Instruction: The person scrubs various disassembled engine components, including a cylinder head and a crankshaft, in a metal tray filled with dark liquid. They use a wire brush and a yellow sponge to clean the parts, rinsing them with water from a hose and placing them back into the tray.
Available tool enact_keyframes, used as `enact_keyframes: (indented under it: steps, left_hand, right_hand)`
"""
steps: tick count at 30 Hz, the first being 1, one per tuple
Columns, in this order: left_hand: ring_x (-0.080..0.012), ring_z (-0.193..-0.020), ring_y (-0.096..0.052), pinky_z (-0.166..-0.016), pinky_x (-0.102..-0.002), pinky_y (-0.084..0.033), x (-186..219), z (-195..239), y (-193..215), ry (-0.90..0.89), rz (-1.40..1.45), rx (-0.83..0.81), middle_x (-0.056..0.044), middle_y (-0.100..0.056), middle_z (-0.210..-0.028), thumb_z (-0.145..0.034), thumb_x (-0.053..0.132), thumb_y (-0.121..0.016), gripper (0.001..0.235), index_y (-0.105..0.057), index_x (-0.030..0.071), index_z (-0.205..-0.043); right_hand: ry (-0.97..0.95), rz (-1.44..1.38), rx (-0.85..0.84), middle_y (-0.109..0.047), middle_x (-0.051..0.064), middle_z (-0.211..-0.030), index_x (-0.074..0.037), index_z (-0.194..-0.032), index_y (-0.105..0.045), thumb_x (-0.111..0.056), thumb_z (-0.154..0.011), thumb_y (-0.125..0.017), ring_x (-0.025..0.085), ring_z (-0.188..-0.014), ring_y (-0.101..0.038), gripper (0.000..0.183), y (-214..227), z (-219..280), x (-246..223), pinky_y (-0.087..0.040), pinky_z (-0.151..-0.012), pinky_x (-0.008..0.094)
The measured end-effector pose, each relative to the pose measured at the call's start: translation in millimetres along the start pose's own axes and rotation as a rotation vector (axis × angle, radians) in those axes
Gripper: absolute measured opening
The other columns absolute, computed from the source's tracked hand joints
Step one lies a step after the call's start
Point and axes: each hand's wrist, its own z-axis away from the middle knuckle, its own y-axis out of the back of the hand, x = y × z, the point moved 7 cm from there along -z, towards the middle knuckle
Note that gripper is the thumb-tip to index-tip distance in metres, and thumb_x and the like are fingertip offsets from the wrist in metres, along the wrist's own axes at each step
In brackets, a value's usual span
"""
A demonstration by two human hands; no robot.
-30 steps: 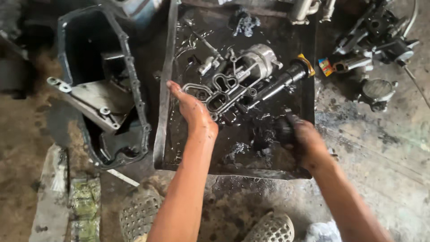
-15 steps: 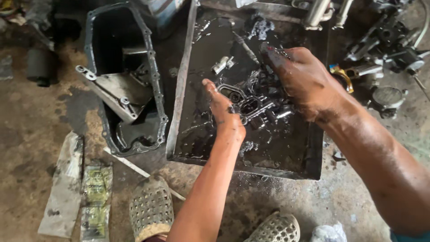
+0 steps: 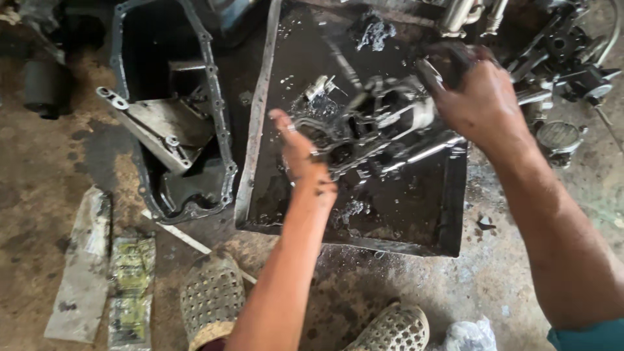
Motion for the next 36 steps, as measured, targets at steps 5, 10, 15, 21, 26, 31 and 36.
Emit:
enact_keyframes:
  steps: [5,10,15,21,26,31,36]
  left_hand:
    - [-0.0332,-0.131,-0.049,-0.109,-0.054,-0.039,3,13,-41,-0.177,-0.167,-0.019,-0.016,-0.056,-0.139,-0.083,0.088,-0.038,0.109,-0.054,0.0,-0.145]
    - [-0.0346,-0.134,-0.057,-0.116,-0.053,-0.044,34,38,-36,-0.204,0.174,-0.251,-0.015,-0.059,-0.14,-0.083,0.075,-0.045,0.097,-0.045,0.004,-0.149]
    - [-0.0361,-0.137,-0.056,-0.118,-0.047,-0.037,2,34,-50,-0.167,-0.183,-0.084,-0.022,-0.062,-0.142,-0.089,0.085,-0.038,0.109,-0.044,-0.006,-0.149]
    - [-0.0242,-0.139,-0.042,-0.107,-0.048,-0.031,18,27,-5,-0.087,-0.123,-0.021,-0.005,-0.046,-0.15,-0.082,0.085,-0.036,0.096,-0.042,0.019,-0.151]
    - [-0.0387,-0.098,-0.07,-0.082,-0.05,-0.055,39,73,-93,-0.53,-0.656,-0.246,-0.019,-0.078,-0.101,-0.087,0.082,-0.047,0.088,-0.078,0.001,-0.101]
    - [-0.0322,-0.079,-0.079,-0.072,-0.045,-0.061,71,147,-189,-0.989,-1.379,-0.329,-0.016,-0.078,-0.083,-0.083,0.07,-0.061,0.066,-0.077,0.006,-0.09]
    - [-0.0303,-0.078,-0.078,-0.069,-0.047,-0.06,59,189,-219,-1.255,-1.551,-0.504,-0.012,-0.079,-0.086,-0.084,0.06,-0.07,0.051,-0.077,0.012,-0.099]
  right_hand:
    - [-0.201,-0.093,-0.029,-0.066,0.015,-0.093,0.0,-0.113,-0.071,-0.053,-0.102,-0.063,0.021,-0.075,-0.056,0.054,9,-19,50,-0.047,-0.063,0.042]
    - [0.068,-0.029,0.044,-0.067,0.012,-0.101,-0.006,-0.136,-0.06,-0.053,-0.1,-0.062,0.02,-0.087,-0.063,0.059,14,-5,29,-0.052,-0.074,0.044]
    - [-0.031,-0.134,-0.055,-0.068,0.019,-0.088,0.002,-0.119,-0.073,-0.057,-0.107,-0.055,0.027,-0.079,-0.062,0.062,10,-25,52,-0.049,-0.07,0.048]
    - [0.044,0.059,-0.066,-0.065,0.021,-0.075,0.001,-0.106,-0.072,-0.056,-0.103,-0.058,0.031,-0.066,-0.058,0.059,-24,-29,47,-0.047,-0.06,0.042]
    - [-0.145,-0.431,-0.063,-0.066,0.003,-0.076,-0.004,-0.108,-0.073,-0.06,-0.104,-0.052,0.012,-0.064,-0.056,0.061,-29,-39,93,-0.044,-0.058,0.034]
    - [-0.318,-0.959,-0.251,-0.05,0.004,-0.076,-0.017,-0.132,-0.065,-0.064,-0.109,-0.049,0.022,-0.057,-0.044,0.055,-111,-61,138,-0.04,-0.056,0.044]
    - [0.432,-1.494,-0.423,-0.062,0.006,-0.128,-0.016,-0.144,-0.054,-0.026,-0.075,-0.078,0.022,-0.109,-0.065,0.073,-116,-25,99,-0.057,-0.087,0.047]
